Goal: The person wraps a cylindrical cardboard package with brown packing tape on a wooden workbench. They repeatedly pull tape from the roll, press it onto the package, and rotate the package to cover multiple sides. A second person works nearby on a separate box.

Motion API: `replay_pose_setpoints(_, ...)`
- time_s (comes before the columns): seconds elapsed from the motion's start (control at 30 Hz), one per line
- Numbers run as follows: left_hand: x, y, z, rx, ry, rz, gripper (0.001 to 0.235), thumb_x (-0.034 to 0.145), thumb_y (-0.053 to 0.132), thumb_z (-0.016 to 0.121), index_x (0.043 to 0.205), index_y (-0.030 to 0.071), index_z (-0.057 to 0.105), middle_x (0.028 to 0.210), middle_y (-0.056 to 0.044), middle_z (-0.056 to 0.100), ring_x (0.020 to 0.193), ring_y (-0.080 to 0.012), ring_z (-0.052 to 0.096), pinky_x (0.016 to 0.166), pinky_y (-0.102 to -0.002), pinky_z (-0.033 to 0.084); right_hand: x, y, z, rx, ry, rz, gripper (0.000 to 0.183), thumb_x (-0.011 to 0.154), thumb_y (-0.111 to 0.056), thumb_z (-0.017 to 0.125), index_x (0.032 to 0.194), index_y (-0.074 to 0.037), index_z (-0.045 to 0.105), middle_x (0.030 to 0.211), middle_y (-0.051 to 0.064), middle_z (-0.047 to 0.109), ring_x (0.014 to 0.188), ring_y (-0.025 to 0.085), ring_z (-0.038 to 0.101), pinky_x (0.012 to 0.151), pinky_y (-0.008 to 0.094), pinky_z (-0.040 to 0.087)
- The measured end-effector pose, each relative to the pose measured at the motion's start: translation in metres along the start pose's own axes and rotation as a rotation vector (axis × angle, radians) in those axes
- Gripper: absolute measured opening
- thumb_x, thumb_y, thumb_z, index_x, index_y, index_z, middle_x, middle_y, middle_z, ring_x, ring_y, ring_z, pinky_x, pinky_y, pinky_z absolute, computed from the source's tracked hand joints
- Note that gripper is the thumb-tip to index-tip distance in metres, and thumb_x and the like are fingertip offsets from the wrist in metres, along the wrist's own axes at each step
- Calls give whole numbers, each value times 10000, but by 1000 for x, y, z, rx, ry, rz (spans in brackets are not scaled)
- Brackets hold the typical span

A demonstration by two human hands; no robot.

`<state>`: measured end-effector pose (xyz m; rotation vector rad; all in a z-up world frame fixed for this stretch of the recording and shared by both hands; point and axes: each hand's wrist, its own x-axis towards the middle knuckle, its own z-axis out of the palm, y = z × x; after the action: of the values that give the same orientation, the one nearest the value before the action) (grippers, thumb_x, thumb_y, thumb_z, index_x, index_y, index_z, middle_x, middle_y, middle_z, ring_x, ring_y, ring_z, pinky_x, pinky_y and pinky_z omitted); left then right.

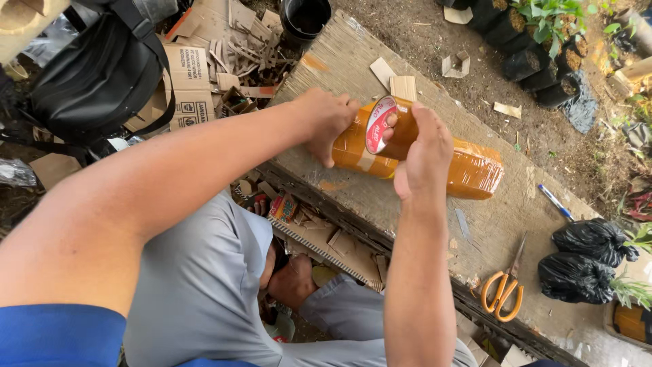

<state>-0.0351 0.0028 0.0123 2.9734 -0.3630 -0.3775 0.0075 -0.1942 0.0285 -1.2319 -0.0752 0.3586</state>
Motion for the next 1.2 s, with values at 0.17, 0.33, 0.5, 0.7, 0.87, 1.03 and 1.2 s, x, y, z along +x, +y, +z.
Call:
replay_pose_setpoints(0.17,14,-14,-6,-67,-101,-20,1103,559,552,952,1354,-24,450,1242,-172,644,1119,-319,663,917,-431,549,-27,18,2,-50,-22,-15,189,1063,-172,551,961,-23,604,778,72,659,645,164,624,664,320,558)
replay_pose_setpoints(0.33,41,-33,-8,-188,-257,-7,1148,544,562,972,1341,-94,469,1177,-223,682,1067,-337,693,879,-383,573,-78,53,3,-254,61,-3,299,1069,-276,454,1053,-40,636,731,70,652,584,143,620,591,299,564)
replay_pose_setpoints(0.5,63,-40,7,-426,-530,58,849,493,582,880,1177,93,763,1110,-74,776,1053,-263,733,905,-379,567,-105,65,6,-185,39,-260,298,1115,-268,471,1037,0,574,771,88,652,621,137,617,611,286,539)
replay_pose_setpoints(0.7,73,-45,6,-575,-679,3,1011,555,610,879,1387,99,622,1339,-100,650,1281,-259,568,1087,-413,422,-99,70,14,-61,8,-442,208,1083,-222,508,1100,-17,540,843,79,661,647,131,616,628,282,555)
replay_pose_setpoints(0.87,28,-25,-8,-187,-67,36,1292,629,679,893,1533,-18,287,1528,-237,364,1428,-394,360,1157,-481,311,-63,76,23,-30,118,-486,242,1091,-233,517,1076,-5,594,822,58,637,589,113,571,543,268,498)
replay_pose_setpoints(1.03,-11,23,10,298,53,6,1484,495,780,905,1463,-131,244,1483,-279,408,1378,-415,450,1145,-522,289,-46,63,28,-84,117,-455,275,1095,-271,520,1064,-12,611,763,53,636,564,98,557,521,251,453)
replay_pose_setpoints(1.2,-7,12,-6,190,82,3,1267,567,612,921,1462,-84,355,1293,-192,557,1074,-307,663,948,-470,514,-70,63,22,-128,132,-373,317,1102,-293,506,993,-14,609,749,40,625,558,87,559,506,249,470)
